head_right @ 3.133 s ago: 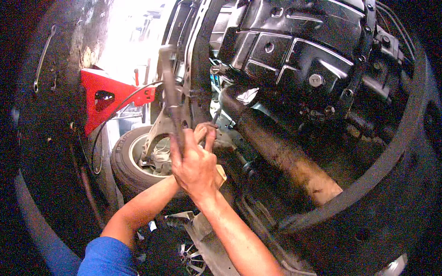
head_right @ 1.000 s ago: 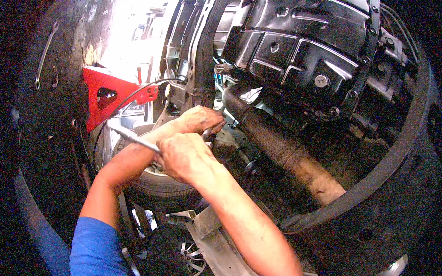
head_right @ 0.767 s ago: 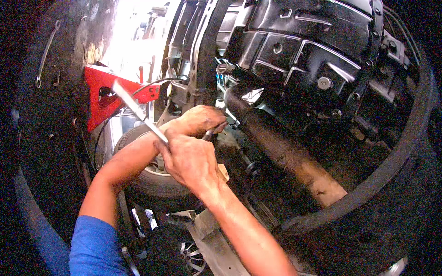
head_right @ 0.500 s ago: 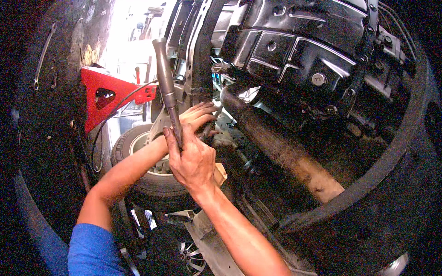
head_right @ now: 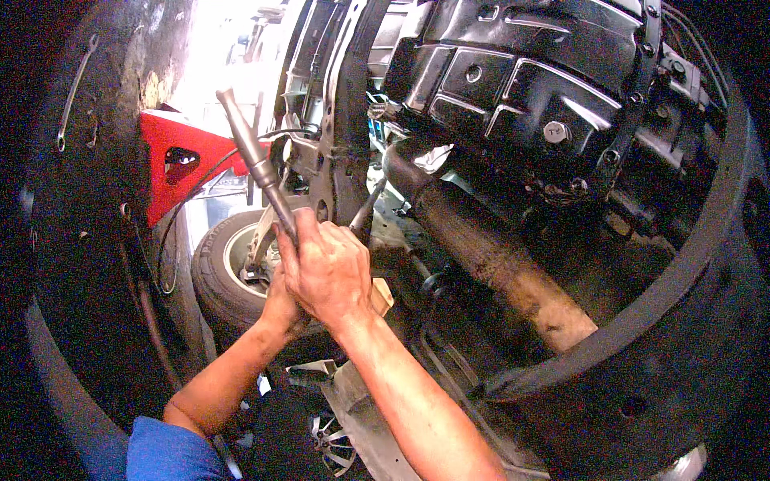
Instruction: Tightening bolts on the undercarriage of a car using a ratchet while another person assists.
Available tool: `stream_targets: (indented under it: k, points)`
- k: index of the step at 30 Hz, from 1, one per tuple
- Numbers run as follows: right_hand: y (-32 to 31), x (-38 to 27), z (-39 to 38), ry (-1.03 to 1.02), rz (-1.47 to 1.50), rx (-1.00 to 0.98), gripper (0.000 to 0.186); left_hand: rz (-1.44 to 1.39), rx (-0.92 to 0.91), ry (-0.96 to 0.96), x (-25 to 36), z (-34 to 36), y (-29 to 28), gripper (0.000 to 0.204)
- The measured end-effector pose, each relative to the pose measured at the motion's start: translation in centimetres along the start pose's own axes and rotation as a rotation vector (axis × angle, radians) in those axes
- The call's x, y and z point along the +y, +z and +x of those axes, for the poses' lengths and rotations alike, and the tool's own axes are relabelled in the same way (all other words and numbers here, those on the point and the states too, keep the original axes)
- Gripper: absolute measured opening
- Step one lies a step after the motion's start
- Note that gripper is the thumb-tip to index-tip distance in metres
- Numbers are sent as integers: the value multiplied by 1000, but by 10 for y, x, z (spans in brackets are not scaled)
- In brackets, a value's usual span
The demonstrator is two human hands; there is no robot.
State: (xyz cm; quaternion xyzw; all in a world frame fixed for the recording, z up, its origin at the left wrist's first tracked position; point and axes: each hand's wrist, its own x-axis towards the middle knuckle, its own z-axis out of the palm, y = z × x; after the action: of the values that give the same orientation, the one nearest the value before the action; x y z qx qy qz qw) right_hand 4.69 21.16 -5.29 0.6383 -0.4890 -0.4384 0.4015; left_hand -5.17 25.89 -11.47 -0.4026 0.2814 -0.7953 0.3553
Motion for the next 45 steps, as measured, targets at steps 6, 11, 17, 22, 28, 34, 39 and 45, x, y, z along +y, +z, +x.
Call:
stream_targets:
  k: [6, 11, 17, 22, 28, 34, 39, 45]
  points:
    - [2, -2, 2, -35, -34, -68, 24, -311, -314, -195, -74, 60, -52, 36]
    - [14, -1, -6, 52, 92, 52, 23, -439, -589, -352, -43, 106, -14, 54]
    - [-3, -5, -9, 227, 165, 145, 24, -721, -708, -643, -32, 149, 31, 26]
    - [2, -7, 5, 169, 80, -282, 27, -135, -148, -586, -17, 140, 22, 19]
    - [-14, -4, 12, -112, -186, -737, 27, -46, -198, -614, -12, 130, 54, 23]
    - [1, -16, -10, 426, 400, 155, 27, -573, -345, -398, -47, 139, 17, 25]
    - [1, 0, -4, 113, 38, -217, 21, -452, -190, -535, -32, 140, 35, 21]
    - [-16, 0, 15, -296, -329, -678, 20, -481, -255, -618, -34, 142, 53, 25]
